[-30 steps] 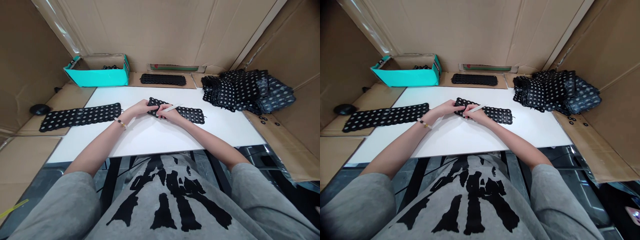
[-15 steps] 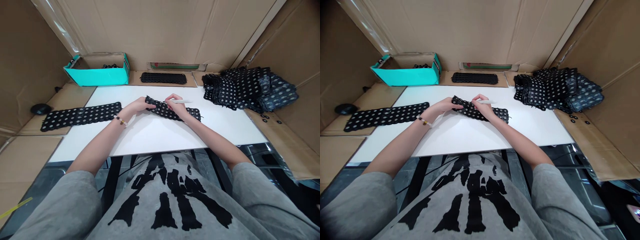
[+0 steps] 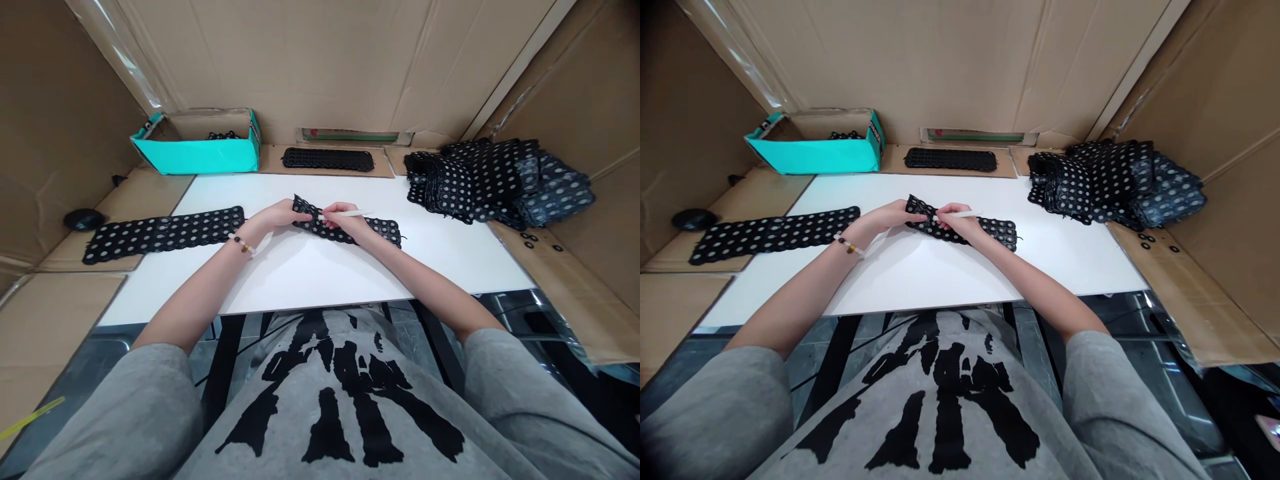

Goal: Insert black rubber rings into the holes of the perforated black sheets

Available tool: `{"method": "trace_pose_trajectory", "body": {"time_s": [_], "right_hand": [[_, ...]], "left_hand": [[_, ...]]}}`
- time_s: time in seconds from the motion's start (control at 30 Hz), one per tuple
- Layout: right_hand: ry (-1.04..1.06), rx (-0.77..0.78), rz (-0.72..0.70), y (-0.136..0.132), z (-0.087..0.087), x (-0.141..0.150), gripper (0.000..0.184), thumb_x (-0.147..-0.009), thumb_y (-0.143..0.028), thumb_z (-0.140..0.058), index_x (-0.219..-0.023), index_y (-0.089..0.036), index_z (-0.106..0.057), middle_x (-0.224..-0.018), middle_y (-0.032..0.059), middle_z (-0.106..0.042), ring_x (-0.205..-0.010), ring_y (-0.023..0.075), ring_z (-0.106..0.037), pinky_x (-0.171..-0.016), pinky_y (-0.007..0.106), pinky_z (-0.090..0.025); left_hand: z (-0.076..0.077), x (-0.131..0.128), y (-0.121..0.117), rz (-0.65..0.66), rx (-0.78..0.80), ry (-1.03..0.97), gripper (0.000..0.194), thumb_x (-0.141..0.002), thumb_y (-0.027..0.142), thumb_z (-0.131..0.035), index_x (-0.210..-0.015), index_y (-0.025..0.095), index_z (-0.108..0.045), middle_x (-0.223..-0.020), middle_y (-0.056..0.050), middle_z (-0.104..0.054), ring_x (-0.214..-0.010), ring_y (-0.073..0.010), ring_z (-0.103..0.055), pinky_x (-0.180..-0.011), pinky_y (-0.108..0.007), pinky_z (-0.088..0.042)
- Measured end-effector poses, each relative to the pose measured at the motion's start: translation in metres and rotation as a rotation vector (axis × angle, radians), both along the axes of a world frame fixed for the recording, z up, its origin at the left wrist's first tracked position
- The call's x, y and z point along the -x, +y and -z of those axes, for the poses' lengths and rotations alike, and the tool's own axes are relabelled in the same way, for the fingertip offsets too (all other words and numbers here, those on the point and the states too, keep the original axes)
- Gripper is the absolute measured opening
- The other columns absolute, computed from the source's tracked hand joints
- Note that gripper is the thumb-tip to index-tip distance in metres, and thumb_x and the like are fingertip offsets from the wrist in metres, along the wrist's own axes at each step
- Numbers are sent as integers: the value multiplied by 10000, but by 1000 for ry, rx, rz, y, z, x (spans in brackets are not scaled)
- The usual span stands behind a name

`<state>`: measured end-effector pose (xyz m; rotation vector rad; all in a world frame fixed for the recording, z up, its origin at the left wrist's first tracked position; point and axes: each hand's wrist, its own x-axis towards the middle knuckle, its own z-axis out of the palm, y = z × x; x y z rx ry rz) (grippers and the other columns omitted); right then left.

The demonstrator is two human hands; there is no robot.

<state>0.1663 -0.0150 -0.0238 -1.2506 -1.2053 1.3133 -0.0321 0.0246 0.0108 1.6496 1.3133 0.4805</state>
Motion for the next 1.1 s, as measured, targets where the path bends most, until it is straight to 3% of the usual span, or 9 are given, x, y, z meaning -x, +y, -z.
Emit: {"method": "trace_pose_trajectory", "body": {"time_s": [0.27, 0.37, 0.47, 0.57, 0.63, 0.9, 1.1], "right_hand": [[57, -5, -7, 1, -2, -3, 53, -782, -144, -716, -738, -173, -709, -671, 3, -728, -605, 96, -653, -629, 197, -552], [-63, -15, -6, 1, 1, -3, 86, -790, -176, -701, -705, -181, -686, -664, 4, -721, -580, 105, -632, -616, 217, -547], [-240, -130, -8, -1, 5, 0, 103, -817, -231, -671, -725, -186, -684, -678, -1, -715, -598, 123, -625, -614, 240, -526], [-386, -268, 7, -4, 8, 3, 110, -833, -271, -647, -780, -190, -700, -736, -6, -730, -667, 138, -644, -641, 251, -507], [-425, -278, 16, -4, 8, 4, 95, -822, -260, -646, -785, -192, -702, -751, -9, -733, -689, 141, -649, -647, 250, -499], [-157, -57, -42, -3, -1, 3, 125, -792, -179, -667, -667, -191, -669, -629, 2, -711, -594, 115, -609, -592, 219, -487], [-183, -121, -72, -8, 3, 7, 94, -782, -191, -687, -691, -187, -711, -661, -1, -735, -635, 117, -634, -601, 212, -469]], "left_hand": [[2, -3, -4, 2, 91, -182, 277, -594, 348, -895, -707, 169, -716, -789, -52, -746, -812, -222, -646, -813, -330, -511], [6, -4, -2, 26, 147, -234, 331, -532, 349, -917, -723, 168, -716, -821, -72, -755, -854, -243, -659, -845, -359, -522], [9, -5, 1, 45, 198, -235, 357, -499, 335, -928, -730, 165, -716, -853, -90, -763, -867, -260, -670, -838, -369, -535], [9, -3, 2, 54, 221, -207, 348, -522, 341, -919, -755, 173, -724, -869, -91, -768, -871, -272, -684, -809, -362, -549], [6, 0, 2, 61, 195, -175, 341, -550, 358, -903, -781, 174, -732, -884, -87, -773, -887, -277, -690, -811, -359, -552], [-8, 14, 2, 167, 35, -12, 334, -554, 298, -879, -851, 185, -777, -983, -80, -795, -964, -287, -689, -854, -340, -544], [-12, 11, -3, 175, 42, -17, 357, -538, 280, -876, -868, 184, -781, -976, -75, -792, -980, -285, -689, -859, -330, -549]]}}
